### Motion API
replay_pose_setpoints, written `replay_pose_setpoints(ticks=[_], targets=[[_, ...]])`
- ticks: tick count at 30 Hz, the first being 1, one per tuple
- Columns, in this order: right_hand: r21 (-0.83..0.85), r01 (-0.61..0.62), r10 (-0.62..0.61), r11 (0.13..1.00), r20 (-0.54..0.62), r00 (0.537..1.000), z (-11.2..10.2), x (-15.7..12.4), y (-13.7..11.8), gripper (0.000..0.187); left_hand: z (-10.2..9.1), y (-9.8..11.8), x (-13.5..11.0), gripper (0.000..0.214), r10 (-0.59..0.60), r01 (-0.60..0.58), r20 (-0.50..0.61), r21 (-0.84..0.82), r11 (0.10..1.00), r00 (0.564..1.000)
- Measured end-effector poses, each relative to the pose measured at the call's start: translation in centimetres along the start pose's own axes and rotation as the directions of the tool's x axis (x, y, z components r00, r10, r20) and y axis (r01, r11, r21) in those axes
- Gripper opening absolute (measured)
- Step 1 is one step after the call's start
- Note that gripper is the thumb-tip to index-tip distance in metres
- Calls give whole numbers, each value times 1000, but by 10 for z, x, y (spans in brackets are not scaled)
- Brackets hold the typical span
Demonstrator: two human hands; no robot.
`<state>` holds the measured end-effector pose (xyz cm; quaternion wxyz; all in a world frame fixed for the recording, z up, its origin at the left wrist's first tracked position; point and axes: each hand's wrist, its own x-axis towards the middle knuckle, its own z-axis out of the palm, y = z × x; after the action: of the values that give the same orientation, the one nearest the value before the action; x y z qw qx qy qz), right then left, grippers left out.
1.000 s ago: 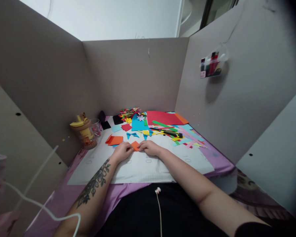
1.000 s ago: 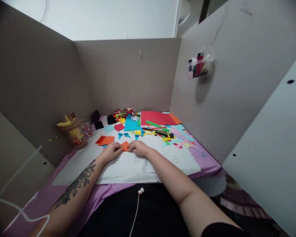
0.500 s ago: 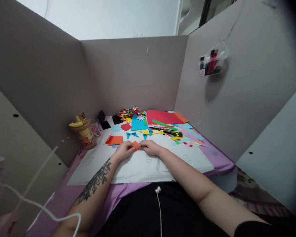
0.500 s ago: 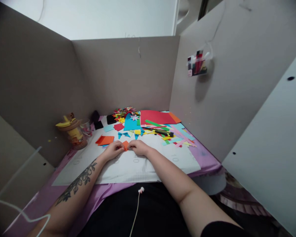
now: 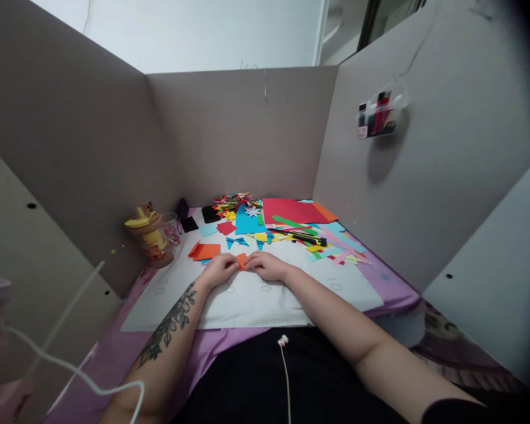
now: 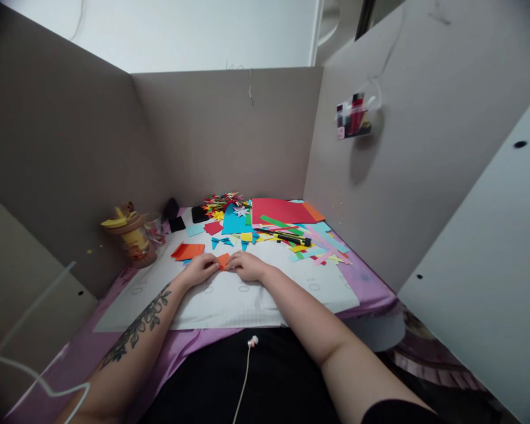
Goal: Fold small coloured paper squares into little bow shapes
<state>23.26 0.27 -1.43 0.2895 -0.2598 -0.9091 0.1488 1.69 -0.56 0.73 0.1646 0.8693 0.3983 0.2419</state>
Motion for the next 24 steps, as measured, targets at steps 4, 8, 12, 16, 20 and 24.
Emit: replay_pose_setpoints(ticks=[4,8,12,16,20,24], targets=[[4,-14,14,1000,22,1000,0,0,2,35,5,-2,3,23,-53,55,-33,56,997,998],[19,-7,7,1000,17,1000,0,-1,3,31,8,-5,8,24,-113,120,-76,88,989,991],[37,-9,9,999,-2,1000,0,-1,1,28,11,-8,10,26,-164,173,-104,90,981,981],[67,-15,16,998,-14,1000,-1,0,-2,24,12,-9,12,27,-185,194,-95,96,976,978],[65,-8,9,998,-16,1000,-1,0,-2,25,12,-7,14,26,-223,231,-83,111,967,971],[61,-3,3,998,-3,1000,1,0,2,30,12,-6,15,25,-244,253,-82,123,960,966]])
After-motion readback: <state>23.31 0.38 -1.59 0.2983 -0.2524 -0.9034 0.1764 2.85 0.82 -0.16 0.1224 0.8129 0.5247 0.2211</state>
